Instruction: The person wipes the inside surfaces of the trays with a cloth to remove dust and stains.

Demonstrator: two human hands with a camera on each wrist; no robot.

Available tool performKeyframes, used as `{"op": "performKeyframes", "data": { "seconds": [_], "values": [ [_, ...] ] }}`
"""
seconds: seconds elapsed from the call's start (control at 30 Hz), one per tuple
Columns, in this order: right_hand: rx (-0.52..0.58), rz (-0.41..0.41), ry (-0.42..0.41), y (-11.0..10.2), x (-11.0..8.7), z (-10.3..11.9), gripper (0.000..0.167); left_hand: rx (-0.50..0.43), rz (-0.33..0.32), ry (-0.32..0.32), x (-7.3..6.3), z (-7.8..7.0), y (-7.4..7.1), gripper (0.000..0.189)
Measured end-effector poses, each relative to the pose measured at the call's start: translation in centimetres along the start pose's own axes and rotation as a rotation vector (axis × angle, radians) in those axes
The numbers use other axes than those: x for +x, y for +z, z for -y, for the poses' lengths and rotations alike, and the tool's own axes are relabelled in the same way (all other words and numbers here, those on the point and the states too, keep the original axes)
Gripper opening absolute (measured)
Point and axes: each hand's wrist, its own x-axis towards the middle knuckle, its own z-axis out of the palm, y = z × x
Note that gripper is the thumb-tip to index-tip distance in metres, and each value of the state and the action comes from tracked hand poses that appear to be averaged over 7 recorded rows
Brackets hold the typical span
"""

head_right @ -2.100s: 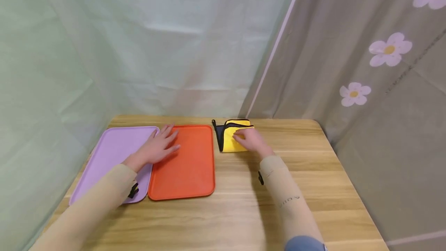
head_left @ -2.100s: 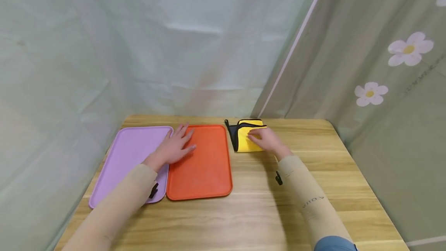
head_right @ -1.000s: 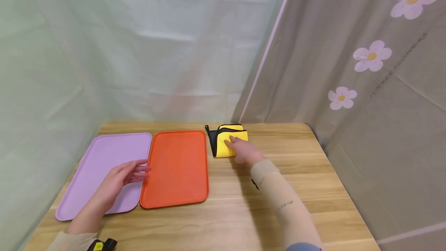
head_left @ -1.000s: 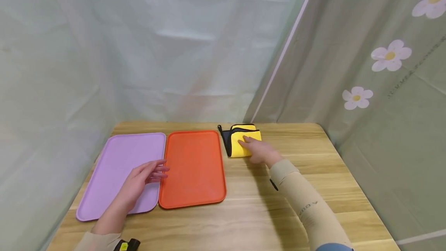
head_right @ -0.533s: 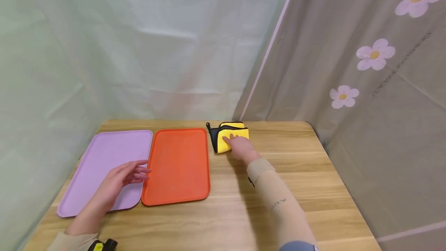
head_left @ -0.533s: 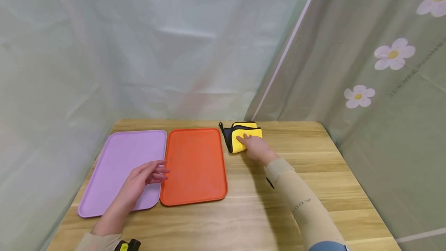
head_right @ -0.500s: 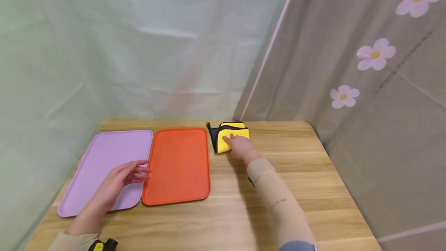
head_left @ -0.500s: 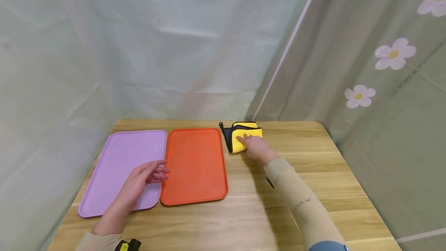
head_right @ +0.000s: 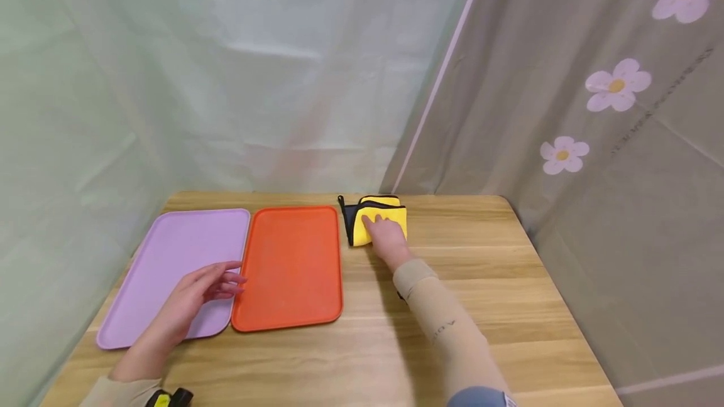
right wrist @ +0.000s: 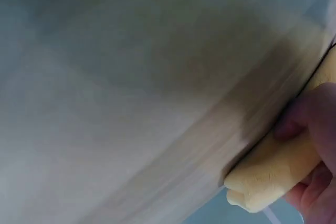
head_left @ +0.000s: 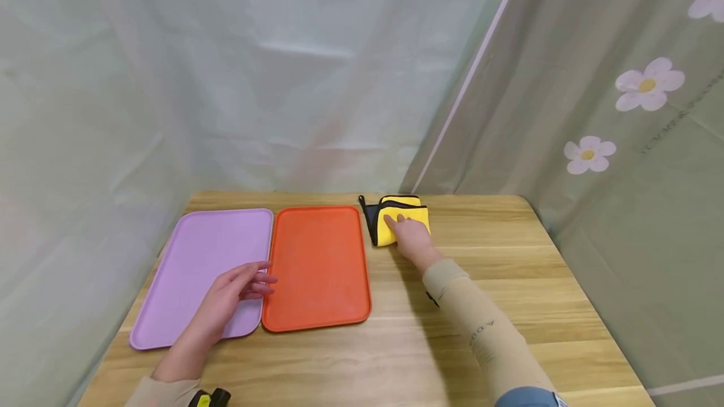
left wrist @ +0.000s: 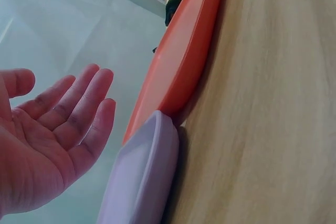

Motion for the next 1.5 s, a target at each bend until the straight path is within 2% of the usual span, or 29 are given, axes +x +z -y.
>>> {"op": "performKeyframes", "data": {
  "seconds": [0.13,0.3,0.5,0.7,0.83,1.1,1.27,1.37,1.5],
  "values": [
    [0.003,0.016,0.016,-0.1,0.0,0.0,0.065,-0.005,-0.002,0.006,0.1,-0.1,0.1,0.058],
    [0.112,0.042,0.013,0.1,-0.5,-0.2,0.064,-0.010,-0.018,0.005,0.1,-0.1,0.1,0.057],
    [0.129,-0.012,0.006,0.2,-0.6,-0.6,0.063,-0.011,-0.024,-0.006,0.2,-0.2,0.2,0.057],
    [0.123,-0.010,0.033,-0.4,-0.3,-0.8,0.061,-0.020,-0.015,0.010,0.3,-0.2,0.2,0.056],
    [0.216,-0.026,0.062,-0.5,-0.4,-1.4,0.063,-0.032,-0.016,0.027,0.3,-0.1,0.2,0.056],
    [0.567,-0.210,0.240,-1.3,-2.5,-3.1,0.081,-0.052,-0.008,0.014,0.3,0.0,0.3,0.057],
    [0.748,-0.342,0.317,-2.2,-4.5,-3.6,0.078,-0.061,-0.018,0.007,0.2,0.1,0.1,0.055],
    [0.813,-0.422,0.368,-3.1,-5.9,-3.9,0.074,-0.065,-0.023,0.013,0.0,0.2,0.1,0.055],
    [0.889,-0.492,0.392,-4.0,-8.3,-4.4,0.068,-0.066,-0.034,0.015,-0.1,0.4,0.0,0.054]
  ]
}}
